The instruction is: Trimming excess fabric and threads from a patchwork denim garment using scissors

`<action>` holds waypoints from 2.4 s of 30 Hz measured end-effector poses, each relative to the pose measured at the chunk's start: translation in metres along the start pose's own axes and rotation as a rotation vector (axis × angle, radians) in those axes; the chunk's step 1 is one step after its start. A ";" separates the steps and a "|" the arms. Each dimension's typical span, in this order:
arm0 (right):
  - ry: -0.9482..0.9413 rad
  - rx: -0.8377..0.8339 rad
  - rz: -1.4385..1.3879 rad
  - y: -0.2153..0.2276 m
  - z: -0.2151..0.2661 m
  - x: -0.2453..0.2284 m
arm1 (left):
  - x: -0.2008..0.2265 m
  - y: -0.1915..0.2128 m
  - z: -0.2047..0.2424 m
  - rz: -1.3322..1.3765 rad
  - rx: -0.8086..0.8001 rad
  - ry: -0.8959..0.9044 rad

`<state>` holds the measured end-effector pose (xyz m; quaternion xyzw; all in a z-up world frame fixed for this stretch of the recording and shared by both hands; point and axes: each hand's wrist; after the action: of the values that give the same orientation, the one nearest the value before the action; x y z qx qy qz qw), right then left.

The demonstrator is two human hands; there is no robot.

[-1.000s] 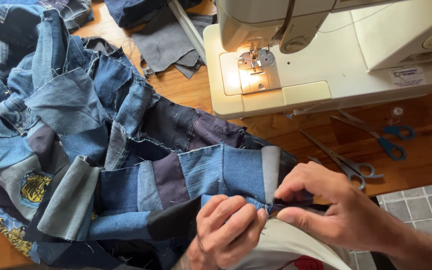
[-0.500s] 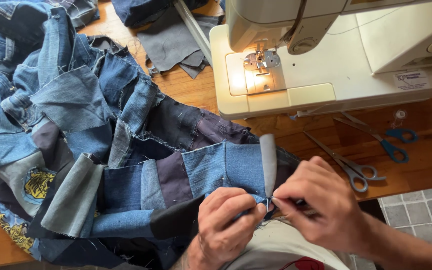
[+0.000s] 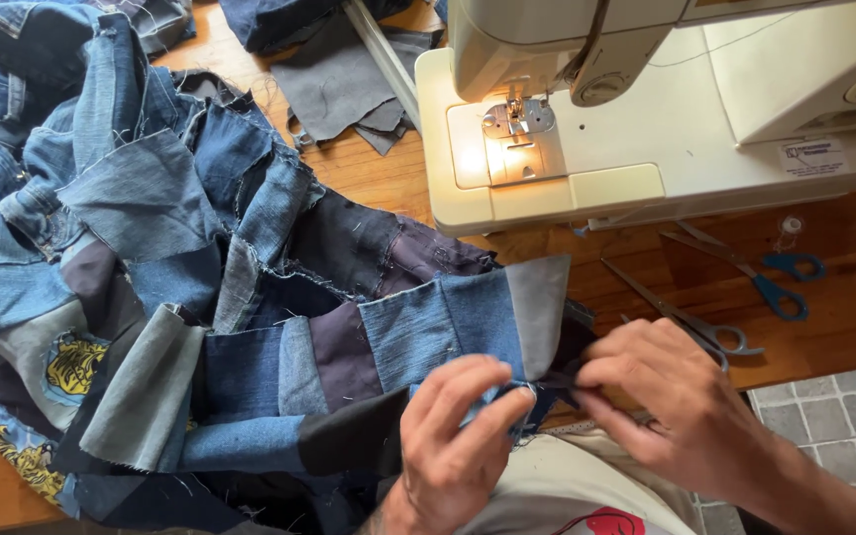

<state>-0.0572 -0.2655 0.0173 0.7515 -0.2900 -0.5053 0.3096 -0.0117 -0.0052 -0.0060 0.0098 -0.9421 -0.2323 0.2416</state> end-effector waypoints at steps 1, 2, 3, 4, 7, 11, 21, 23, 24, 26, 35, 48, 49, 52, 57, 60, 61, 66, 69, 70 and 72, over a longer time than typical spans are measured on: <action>-0.018 0.019 0.018 -0.002 0.005 0.004 | 0.001 0.001 -0.002 0.065 0.002 0.062; -0.018 0.020 0.019 -0.004 0.004 0.003 | 0.001 0.000 -0.004 0.066 0.002 0.061; -0.039 0.037 0.066 -0.005 0.003 0.001 | 0.002 -0.001 -0.006 0.164 0.043 0.194; -0.059 0.052 0.110 -0.006 0.002 -0.002 | 0.004 -0.001 -0.008 0.262 0.081 0.330; -0.043 0.098 -0.065 -0.005 -0.019 -0.012 | 0.006 0.008 -0.017 0.236 0.038 0.623; -0.396 -0.024 -0.545 0.000 -0.034 -0.012 | -0.006 0.022 -0.016 0.393 0.018 0.904; -0.415 0.016 -0.367 -0.031 -0.098 -0.025 | -0.017 0.042 -0.019 0.885 -0.160 0.730; -0.412 0.038 -0.338 -0.036 -0.113 -0.030 | -0.018 0.043 -0.020 0.770 -0.263 0.692; -0.745 -0.148 -0.572 -0.035 -0.124 -0.032 | -0.019 0.041 -0.019 0.759 -0.249 0.713; -1.079 -0.338 -0.802 -0.023 -0.138 -0.036 | -0.020 0.038 -0.014 0.748 -0.236 0.734; -0.272 -0.252 -1.046 -0.007 -0.086 -0.055 | -0.037 0.025 0.024 0.938 0.009 0.845; -0.079 0.101 -0.167 -0.033 -0.045 -0.052 | -0.032 0.035 0.015 1.016 0.153 0.805; -0.044 0.140 -0.154 -0.033 -0.048 -0.055 | -0.030 0.034 0.015 1.032 0.194 0.843; -0.005 0.177 -0.119 -0.038 -0.044 -0.054 | -0.019 0.029 0.012 0.656 0.212 0.952; -0.080 0.189 -0.109 -0.038 -0.044 -0.057 | -0.010 0.038 0.005 0.466 0.106 0.855; -0.144 0.182 -0.133 -0.041 -0.043 -0.051 | -0.014 0.038 0.009 0.569 0.081 0.898; -0.172 0.169 -0.152 -0.042 -0.042 -0.048 | -0.016 0.036 0.012 0.689 0.097 0.903; -0.164 0.170 -0.161 -0.042 -0.037 -0.042 | -0.016 0.039 0.005 0.646 0.004 0.860; -0.142 0.241 0.006 -0.031 -0.026 -0.034 | -0.014 0.038 0.005 0.593 -0.001 1.052; -0.144 0.297 0.154 -0.025 -0.021 -0.031 | -0.013 0.037 0.008 0.593 0.014 1.215; -0.242 0.256 0.444 -0.013 0.008 0.000 | -0.013 0.038 0.007 0.651 0.064 1.249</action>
<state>-0.0627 -0.2588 0.0053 0.6366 -0.5438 -0.4706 0.2785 0.0000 0.0329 -0.0004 -0.1341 -0.5884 -0.0712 0.7942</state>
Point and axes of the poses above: each hand's wrist, its own z-axis away from the middle knuckle, its own y-axis out of the back of the hand, x = y × z, and after that the axes turned 11 degrees about -y, right-handed
